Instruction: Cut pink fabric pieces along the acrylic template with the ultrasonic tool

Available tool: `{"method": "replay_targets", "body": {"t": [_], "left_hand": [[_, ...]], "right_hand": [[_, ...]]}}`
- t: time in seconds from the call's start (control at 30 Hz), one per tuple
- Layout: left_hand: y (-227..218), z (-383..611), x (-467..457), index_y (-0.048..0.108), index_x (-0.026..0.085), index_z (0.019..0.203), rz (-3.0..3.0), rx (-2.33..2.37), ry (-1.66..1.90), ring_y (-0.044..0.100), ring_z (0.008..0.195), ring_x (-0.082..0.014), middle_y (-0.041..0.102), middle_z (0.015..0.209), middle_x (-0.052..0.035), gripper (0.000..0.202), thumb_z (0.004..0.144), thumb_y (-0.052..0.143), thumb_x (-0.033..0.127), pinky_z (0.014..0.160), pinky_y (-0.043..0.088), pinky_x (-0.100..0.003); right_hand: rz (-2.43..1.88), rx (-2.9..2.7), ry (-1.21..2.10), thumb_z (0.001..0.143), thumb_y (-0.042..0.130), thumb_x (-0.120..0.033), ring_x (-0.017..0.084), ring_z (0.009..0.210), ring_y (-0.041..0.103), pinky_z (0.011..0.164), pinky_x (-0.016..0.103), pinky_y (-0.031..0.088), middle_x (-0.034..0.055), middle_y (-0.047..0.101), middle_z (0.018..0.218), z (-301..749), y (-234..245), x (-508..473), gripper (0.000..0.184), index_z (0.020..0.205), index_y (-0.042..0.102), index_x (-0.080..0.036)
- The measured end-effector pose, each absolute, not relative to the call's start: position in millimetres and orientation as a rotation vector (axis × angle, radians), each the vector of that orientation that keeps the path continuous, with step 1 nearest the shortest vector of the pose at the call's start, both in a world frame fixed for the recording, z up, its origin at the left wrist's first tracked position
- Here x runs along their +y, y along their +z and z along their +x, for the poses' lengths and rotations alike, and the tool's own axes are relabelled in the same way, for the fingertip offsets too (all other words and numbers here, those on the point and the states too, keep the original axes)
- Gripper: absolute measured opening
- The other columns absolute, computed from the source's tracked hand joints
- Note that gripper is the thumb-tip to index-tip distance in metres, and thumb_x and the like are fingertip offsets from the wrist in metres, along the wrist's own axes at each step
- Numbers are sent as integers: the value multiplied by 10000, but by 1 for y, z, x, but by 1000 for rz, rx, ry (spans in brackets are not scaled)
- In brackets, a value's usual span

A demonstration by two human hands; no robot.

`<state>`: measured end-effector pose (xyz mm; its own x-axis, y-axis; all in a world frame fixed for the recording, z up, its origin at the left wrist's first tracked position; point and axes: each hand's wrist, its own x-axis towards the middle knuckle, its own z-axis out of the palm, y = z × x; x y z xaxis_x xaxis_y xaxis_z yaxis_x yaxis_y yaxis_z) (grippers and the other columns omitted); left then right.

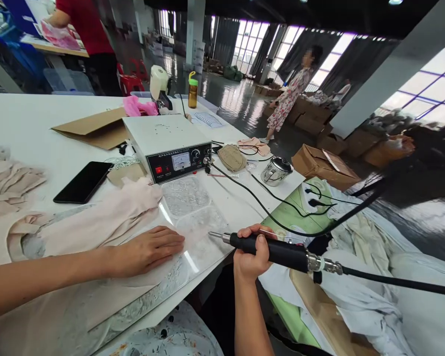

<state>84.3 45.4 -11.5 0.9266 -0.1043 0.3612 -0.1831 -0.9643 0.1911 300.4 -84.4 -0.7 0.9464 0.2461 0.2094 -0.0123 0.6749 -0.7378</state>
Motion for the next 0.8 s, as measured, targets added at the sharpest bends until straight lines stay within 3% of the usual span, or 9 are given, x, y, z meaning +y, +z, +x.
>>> {"method": "replay_targets", "body": {"t": [0.43, 0.8], "left_hand": [[-25, 101, 54, 620, 137, 1089, 2844, -40, 465, 587, 1065, -239, 615, 1199, -143, 187, 976, 498, 222, 953, 446, -379], [-19, 117, 71, 592, 180, 1197, 2865, -204, 319, 551, 1169, -267, 561, 1336, -122, 302, 928, 616, 316, 1011, 408, -409]], "right_hand": [[-881, -336, 155, 673, 576, -267, 85, 520, 489, 502, 249, 422, -58, 514, 721, 300, -9, -73, 182, 827, 490, -221], [-856, -293, 176, 661, 618, -253, 82, 539, 505, 507, 246, 436, -55, 545, 731, 298, -4, -70, 212, 838, 508, -210]]}}
